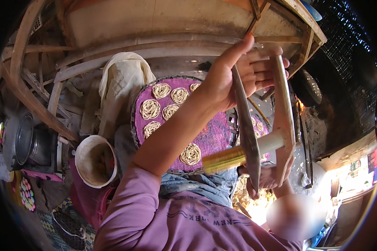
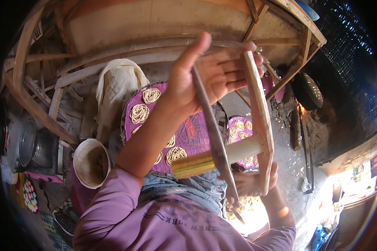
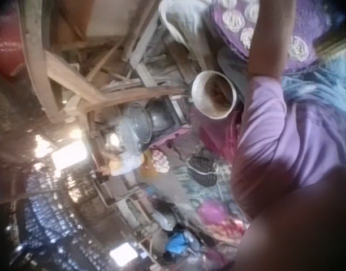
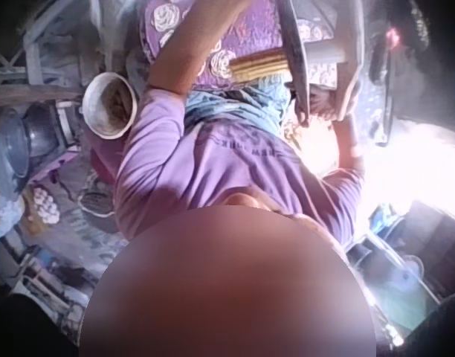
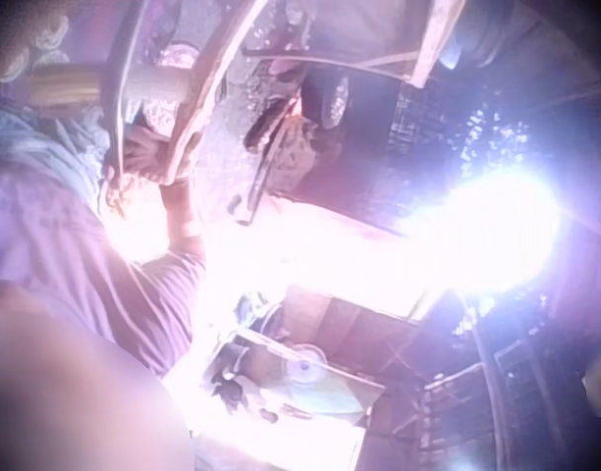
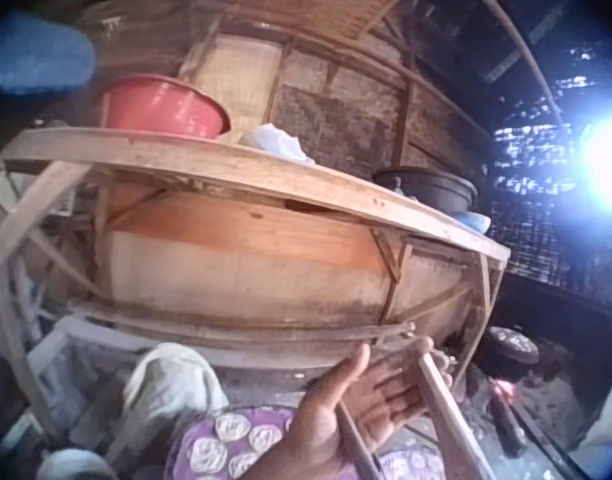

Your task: The person sits on the floor and uses a handheld piping tool to extrude dough into spiral shapes onto a pink mat. They repeatedly scoop dough from a metal bowl, fill the tool, and pipe spirals in a grid pattern, then cover the mat with a pink sheet.

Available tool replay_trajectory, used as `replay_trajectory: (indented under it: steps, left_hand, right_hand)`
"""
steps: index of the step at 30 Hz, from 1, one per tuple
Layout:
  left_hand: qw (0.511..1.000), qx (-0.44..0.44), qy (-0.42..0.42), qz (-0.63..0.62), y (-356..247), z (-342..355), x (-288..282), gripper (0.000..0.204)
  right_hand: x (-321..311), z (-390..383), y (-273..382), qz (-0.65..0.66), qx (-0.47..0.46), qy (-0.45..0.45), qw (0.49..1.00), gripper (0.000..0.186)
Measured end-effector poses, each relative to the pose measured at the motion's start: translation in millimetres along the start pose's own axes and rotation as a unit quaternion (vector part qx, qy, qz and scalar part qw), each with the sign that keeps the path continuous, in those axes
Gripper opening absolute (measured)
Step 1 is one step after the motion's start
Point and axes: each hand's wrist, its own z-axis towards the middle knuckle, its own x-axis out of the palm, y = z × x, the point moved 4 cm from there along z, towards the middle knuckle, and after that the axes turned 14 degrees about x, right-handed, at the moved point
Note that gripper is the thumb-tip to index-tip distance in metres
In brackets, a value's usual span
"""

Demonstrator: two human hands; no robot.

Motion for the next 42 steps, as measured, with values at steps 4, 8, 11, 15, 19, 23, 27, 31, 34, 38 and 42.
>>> replay_trajectory:
  steps: [4, 8, 11, 15, 19, 23, 27, 31, 34, 38, 42]
  left_hand:
    - [0.969, -0.065, -0.215, -0.103, 40.5, -19.0, -84.2, 0.076]
    - [0.931, -0.019, -0.273, -0.243, 76.7, -81.5, -156.9, 0.067]
    - [0.938, 0.053, -0.21, -0.271, 82.7, -98.5, -173.3, 0.056]
    - [0.947, 0.114, -0.187, -0.234, 57.0, -75.2, -165.2, 0.049]
    - [0.956, 0.126, -0.165, -0.208, 24.7, -64.9, -143.2, 0.054]
    - [0.939, 0.133, -0.189, -0.255, 32.0, -68.1, -126.5, 0.065]
    - [0.95, 0.146, -0.165, -0.22, 33.5, -51.8, -125.5, 0.05]
    - [0.963, 0.145, -0.139, -0.178, 13.7, -53.6, -128.5, 0.05]
    - [0.963, 0.138, -0.158, -0.17, 18.0, -72.5, -126.2, 0.05]
    - [0.945, 0.142, -0.211, -0.207, 48.4, -78.0, -132.9, 0.049]
    - [0.949, 0.156, -0.164, -0.219, 55.7, -68.4, -150.5, 0.046]
  right_hand:
    - [-27.0, -13.6, 24.0, -0.067, -0.003, -0.133, 0.989, 0.12]
    - [-52.9, -12.6, 32.5, 0.03, 0.066, -0.268, 0.961, 0.087]
    - [-49.4, -11.8, 46.7, -0.094, 0.09, -0.32, 0.938, 0.083]
    - [-32.3, -10.1, 71.9, -0.209, 0.1, -0.386, 0.893, 0.079]
    - [-5.1, -3.1, 72.8, -0.21, 0.084, -0.391, 0.892, 0.074]
    - [17.0, -16.8, 79.1, -0.245, 0.1, -0.4, 0.877, 0.072]
    - [14.1, -23.0, 91.3, -0.252, 0.095, -0.426, 0.864, 0.069]
    - [7.0, -12.5, 83.1, -0.244, 0.091, -0.423, 0.868, 0.066]
    - [8.5, -10.2, 72.0, -0.224, 0.1, -0.392, 0.887, 0.067]
    - [1.6, -25.2, 72.6, -0.227, 0.099, -0.419, 0.874, 0.065]
    - [-23.4, -28.0, 76.7, -0.31, 0.086, -0.438, 0.839, 0.069]
